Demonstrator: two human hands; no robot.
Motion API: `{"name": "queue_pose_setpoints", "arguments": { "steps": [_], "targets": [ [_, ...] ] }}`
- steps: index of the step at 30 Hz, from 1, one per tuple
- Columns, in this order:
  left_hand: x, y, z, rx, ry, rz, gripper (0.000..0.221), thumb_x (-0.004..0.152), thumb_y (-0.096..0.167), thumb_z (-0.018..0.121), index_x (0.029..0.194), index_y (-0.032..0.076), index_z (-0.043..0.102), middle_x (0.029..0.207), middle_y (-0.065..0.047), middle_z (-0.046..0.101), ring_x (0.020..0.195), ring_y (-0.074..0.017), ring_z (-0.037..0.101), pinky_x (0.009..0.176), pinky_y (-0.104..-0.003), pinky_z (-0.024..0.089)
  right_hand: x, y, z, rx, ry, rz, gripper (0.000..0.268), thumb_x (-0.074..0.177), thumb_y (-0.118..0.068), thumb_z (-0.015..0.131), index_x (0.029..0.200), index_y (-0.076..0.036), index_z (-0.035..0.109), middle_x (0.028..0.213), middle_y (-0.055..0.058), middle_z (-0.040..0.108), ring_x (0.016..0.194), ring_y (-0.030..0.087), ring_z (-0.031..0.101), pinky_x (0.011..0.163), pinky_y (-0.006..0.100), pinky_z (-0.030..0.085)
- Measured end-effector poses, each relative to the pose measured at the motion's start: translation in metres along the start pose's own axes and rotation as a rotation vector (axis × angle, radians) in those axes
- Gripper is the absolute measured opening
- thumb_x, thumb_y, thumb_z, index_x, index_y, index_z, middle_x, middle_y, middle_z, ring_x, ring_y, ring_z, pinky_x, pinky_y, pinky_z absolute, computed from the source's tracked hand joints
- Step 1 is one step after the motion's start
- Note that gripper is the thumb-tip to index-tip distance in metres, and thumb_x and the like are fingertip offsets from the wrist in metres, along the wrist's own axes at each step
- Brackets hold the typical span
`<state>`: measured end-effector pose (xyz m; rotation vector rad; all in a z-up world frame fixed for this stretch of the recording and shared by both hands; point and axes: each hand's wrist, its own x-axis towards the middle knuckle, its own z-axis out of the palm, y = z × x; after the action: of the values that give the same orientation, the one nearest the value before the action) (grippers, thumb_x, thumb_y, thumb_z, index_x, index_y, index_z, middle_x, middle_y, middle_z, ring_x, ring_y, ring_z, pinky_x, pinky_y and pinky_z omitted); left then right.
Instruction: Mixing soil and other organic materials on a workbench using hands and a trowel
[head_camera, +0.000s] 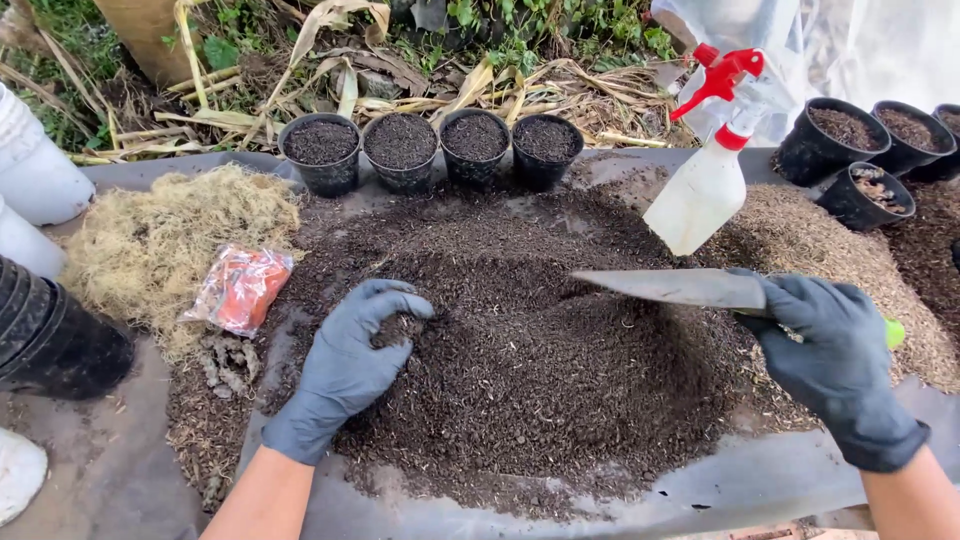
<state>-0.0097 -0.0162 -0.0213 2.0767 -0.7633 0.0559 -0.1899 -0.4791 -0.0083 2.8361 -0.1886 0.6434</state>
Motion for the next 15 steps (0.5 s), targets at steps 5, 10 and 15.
{"name": "queue_pose_setpoints", "arguments": {
  "steps": [5,10,15],
  "targets": [
    [-0.001,0.011,-0.015,-0.123,0.191,0.125,0.048,0.078,-0.001,0.06,0.122,0.015,0.071,0.129,-0.006,0.07,0.123,-0.0222,0.065,0.114,-0.039,0.048,-0.043,-0.026,-0.015,0.477,0.147,-0.058,0.022,0.081,-0.017,0.081,0.103,-0.015,0.077,0.082,-0.002,0.076,0.06,0.01,0.066,0.062,0.029,0.061],
    [0.001,-0.005,-0.006,-0.243,0.266,0.079,0.036,0.101,0.026,0.055,0.13,0.009,0.068,0.134,-0.009,0.069,0.129,-0.0215,0.061,0.115,-0.038,0.047,-0.043,-0.083,-0.004,0.257,-0.004,-0.041,0.039,0.081,-0.027,0.074,0.12,-0.025,0.072,0.086,-0.007,0.069,0.066,0.017,0.063,0.068,0.039,0.051],
    [0.002,-0.025,-0.001,-0.408,0.313,0.048,0.046,0.103,0.033,0.054,0.135,0.0,0.059,0.137,-0.014,0.066,0.132,-0.0234,0.06,0.119,-0.036,0.043,-0.032,-0.105,-0.014,0.242,0.0,0.144,0.035,0.092,-0.036,0.073,0.126,-0.028,0.074,0.081,-0.006,0.07,0.062,0.019,0.061,0.064,0.039,0.055]
  ]
}}
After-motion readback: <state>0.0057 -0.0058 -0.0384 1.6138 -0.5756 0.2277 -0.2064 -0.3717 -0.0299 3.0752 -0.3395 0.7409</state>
